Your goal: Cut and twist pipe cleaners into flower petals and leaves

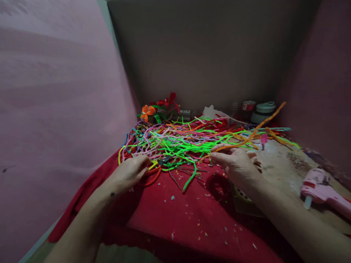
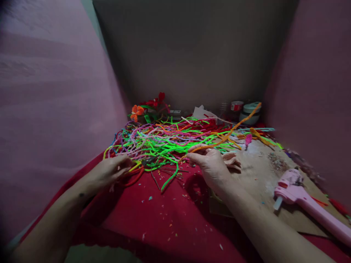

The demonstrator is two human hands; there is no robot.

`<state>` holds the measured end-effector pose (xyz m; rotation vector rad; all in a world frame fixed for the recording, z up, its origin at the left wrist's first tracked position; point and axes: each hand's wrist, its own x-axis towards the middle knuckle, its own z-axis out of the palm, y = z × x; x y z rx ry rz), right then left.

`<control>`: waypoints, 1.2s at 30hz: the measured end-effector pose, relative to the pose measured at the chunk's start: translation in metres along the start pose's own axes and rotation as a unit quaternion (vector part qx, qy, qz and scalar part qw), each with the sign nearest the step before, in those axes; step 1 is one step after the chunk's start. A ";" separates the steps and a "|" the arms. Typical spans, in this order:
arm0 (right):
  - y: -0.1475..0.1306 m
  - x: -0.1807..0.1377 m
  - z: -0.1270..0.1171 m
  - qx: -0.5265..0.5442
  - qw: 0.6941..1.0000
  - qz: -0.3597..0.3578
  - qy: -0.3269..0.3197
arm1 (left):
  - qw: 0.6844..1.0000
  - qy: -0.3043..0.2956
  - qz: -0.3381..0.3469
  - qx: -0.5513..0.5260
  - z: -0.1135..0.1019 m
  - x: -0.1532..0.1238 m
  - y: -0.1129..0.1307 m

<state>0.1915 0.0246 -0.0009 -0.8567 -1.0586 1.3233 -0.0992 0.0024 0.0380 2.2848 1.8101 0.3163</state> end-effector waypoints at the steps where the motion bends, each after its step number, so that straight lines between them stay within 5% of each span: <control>1: 0.000 -0.001 0.001 0.000 1.000 0.000 -0.005 | 0.999 -0.001 0.000 0.039 0.005 0.000 -0.005; 6: 0.003 -0.003 0.003 0.023 1.000 0.004 -0.007 | 0.988 0.024 0.028 0.149 0.027 0.008 -0.008; 13: 0.003 -0.002 0.004 0.048 0.999 -0.001 -0.004 | 0.968 0.019 0.016 0.249 0.002 -0.007 -0.010; 19: -0.002 -0.004 0.007 0.056 0.998 0.001 0.011 | 0.975 0.013 0.009 0.221 -0.006 -0.028 -0.018; 25: -0.002 -0.005 0.009 0.059 0.998 -0.002 0.007 | 0.976 0.062 0.012 0.207 0.007 -0.033 0.028; 31: -0.004 -0.007 0.009 0.053 0.999 -0.004 0.004 | 0.972 -0.013 0.055 0.228 0.022 -0.024 0.074; 36: -0.007 -0.010 0.010 0.038 0.999 -0.014 -0.014 | 0.964 -0.026 0.080 0.252 0.033 -0.018 0.077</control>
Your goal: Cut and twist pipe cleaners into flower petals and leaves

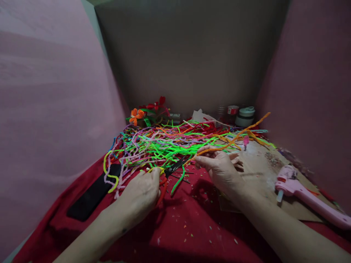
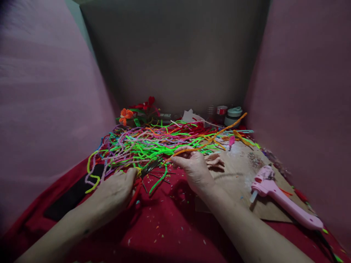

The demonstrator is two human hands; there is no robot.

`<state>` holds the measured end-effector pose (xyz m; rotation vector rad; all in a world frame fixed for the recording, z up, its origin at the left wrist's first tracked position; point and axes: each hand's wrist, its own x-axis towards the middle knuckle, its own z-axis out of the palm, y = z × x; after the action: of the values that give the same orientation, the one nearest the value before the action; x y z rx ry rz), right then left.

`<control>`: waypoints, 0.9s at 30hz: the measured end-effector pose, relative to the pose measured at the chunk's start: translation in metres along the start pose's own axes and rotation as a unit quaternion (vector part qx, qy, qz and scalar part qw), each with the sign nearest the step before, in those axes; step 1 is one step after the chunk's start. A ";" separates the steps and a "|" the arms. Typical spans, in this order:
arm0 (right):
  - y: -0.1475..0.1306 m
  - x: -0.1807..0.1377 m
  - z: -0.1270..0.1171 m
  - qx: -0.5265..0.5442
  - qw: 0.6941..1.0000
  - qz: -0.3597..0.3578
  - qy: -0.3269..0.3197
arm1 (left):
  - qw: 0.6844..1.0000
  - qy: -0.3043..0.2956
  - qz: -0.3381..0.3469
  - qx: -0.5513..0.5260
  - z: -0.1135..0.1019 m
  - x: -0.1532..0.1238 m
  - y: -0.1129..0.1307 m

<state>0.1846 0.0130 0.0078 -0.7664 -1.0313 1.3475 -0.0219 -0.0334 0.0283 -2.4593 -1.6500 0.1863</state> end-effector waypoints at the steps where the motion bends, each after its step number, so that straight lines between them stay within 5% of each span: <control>1: 0.000 0.000 0.000 -0.006 1.000 -0.001 -0.005 | 1.000 0.007 0.006 -0.007 0.003 0.001 -0.001; 12: 0.006 0.001 -0.003 0.008 0.999 -0.003 -0.037 | 0.995 0.021 -0.014 -0.093 0.015 0.005 -0.005; 27: 0.007 0.003 -0.005 0.099 0.989 0.099 -0.048 | 0.999 0.049 0.017 -0.010 0.019 0.005 -0.005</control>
<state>0.1858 0.0172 0.0002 -0.6724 -0.8962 1.6439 -0.0282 -0.0253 0.0106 -2.4708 -1.5781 0.0515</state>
